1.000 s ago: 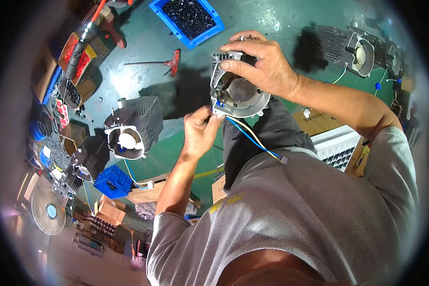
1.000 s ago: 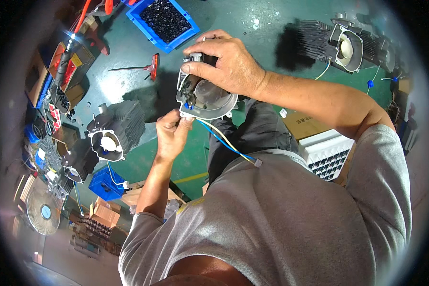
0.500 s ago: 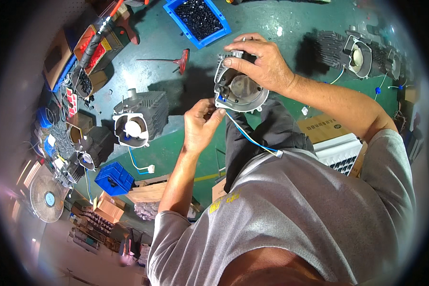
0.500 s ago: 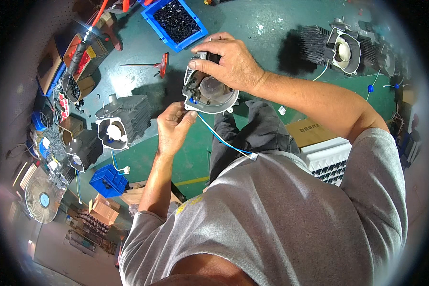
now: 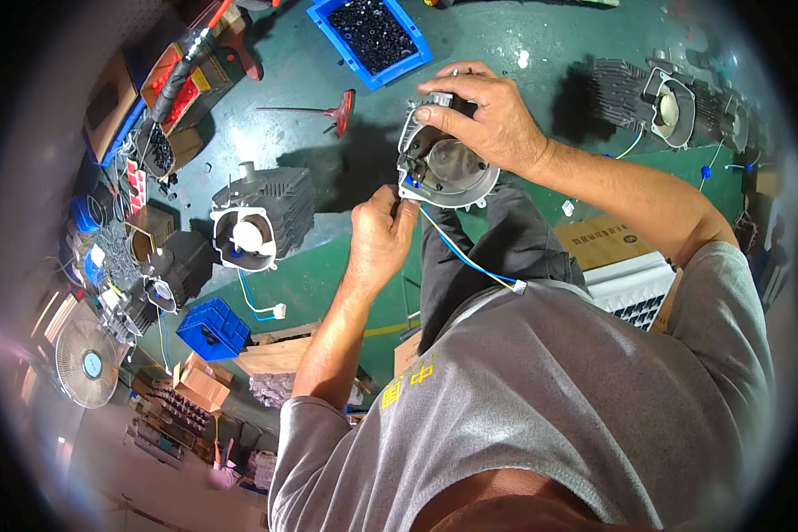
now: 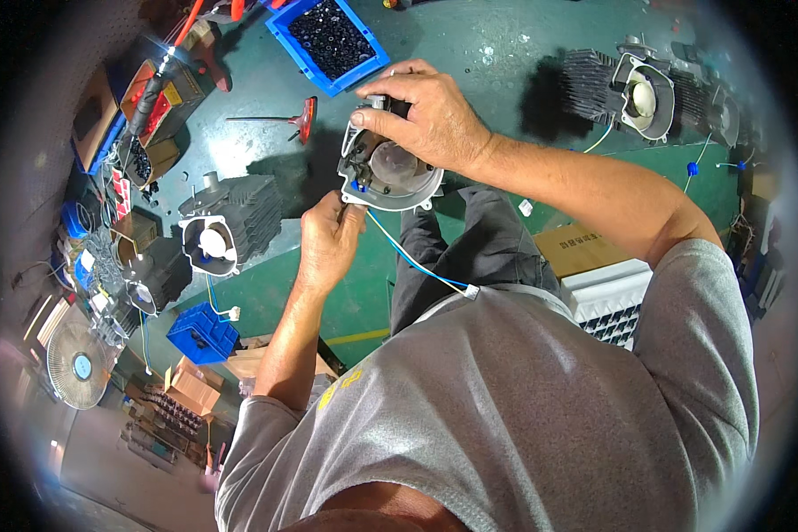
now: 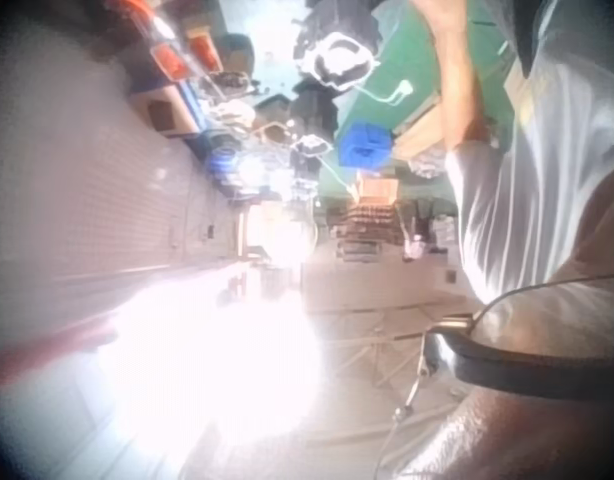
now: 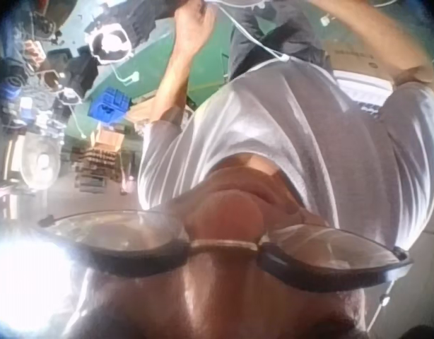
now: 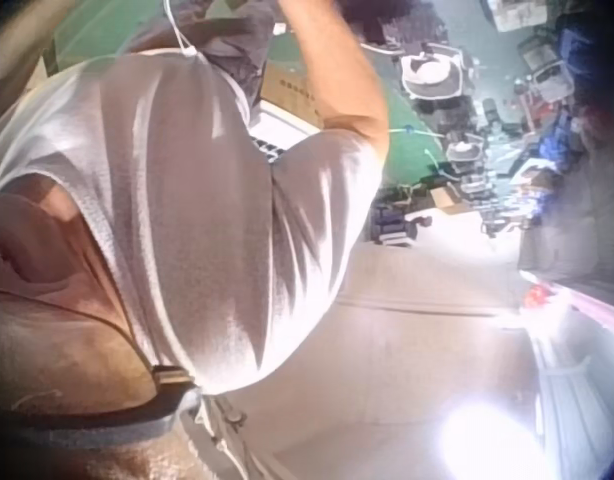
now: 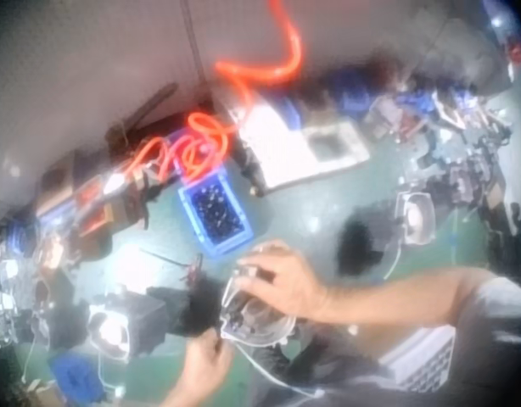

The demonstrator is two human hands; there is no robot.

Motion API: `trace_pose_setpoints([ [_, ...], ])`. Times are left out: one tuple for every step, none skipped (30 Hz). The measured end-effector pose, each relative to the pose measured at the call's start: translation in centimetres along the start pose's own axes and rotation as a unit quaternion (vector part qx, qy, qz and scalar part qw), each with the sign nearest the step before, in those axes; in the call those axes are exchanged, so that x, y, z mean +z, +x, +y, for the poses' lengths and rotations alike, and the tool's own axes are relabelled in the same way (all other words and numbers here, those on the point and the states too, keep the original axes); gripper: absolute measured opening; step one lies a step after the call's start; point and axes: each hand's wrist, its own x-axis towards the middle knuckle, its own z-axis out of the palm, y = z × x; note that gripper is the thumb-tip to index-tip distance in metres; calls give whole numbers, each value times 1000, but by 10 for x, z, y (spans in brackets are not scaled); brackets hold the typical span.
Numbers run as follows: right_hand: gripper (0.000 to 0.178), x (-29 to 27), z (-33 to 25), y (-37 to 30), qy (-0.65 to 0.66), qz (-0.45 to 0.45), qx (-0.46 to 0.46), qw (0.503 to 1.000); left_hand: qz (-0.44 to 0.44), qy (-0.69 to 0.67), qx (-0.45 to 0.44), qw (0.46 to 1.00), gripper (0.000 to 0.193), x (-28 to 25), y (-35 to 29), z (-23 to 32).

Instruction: The person assembles small electronic components on a workbench. They connect wires to circular metal housings, secure them with a tool, and place the finished units on the table.

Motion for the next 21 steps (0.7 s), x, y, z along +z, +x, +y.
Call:
trace_pose_setpoints([
  [35,0,-1,0,2,5,1,1000,-1,-1,2,1000,22,0,1,-2],
  [35,1,-1,-1,4,9,3,1000,-3,-2,5,1000,23,-1,1,-4],
  [35,0,-2,-2,4,14,6,1000,-6,-4,8,1000,24,0,3,-4],
  [35,0,-2,-2,3,14,5,1000,-41,-52,-33,997,25,-3,4,-3],
  [35,-1,-2,-2,1,14,4,1000,-76,-100,-74,989,26,-8,6,0],
  [35,0,-1,-1,0,13,3,1000,-110,-147,-115,976,27,-12,7,1],
  [35,-1,-1,-1,7,7,10,1000,-129,-202,-111,964,28,-13,8,-1],
  [34,-2,-2,0,15,1,16,1000,-147,-257,-107,949,28,-13,9,-6],
  [34,-4,-2,1,19,-4,23,1000,-166,-313,-101,930,29,-12,12,-12],
  [34,-4,-1,2,17,-3,18,1000,-196,-339,-91,915,31,-14,13,-21],
  [34,-4,-1,3,15,-2,14,1000,-216,-360,-87,903,31,-15,18,-26],
  [34,-2,-1,0,15,-4,12,1000,-234,-382,-87,890,31,-15,21,-32],
  [34,-1,-1,-1,15,-7,12,1000,-251,-403,-87,876,31,-14,23,-37],
  [33,0,-1,-2,16,-9,12,1000,-266,-406,-83,870,33,-13,24,-45],
  [33,0,-1,-1,15,-10,11,1000,-267,-408,-81,869,33,-11,25,-48],
  [33,1,-3,-1,18,-12,20,1000,-267,-409,-80,869,33,-8,24,-50],
  [34,2,0,1,13,-4,10,1000,-267,-411,-79,868,32,-6,25,-52],
  [36,2,1,3,6,6,-1,1000,-256,-382,-41,887,29,-7,28,-50],
  [38,3,3,4,1,16,-13,1000,-219,-315,-20,923,27,-6,25,-45],
  [37,3,3,3,-3,11,-6,1000,-180,-245,0,953,26,-5,19,-39],
  [37,3,3,3,1,11,0,1000,-140,-172,21,975,25,-6,15,-27],
])
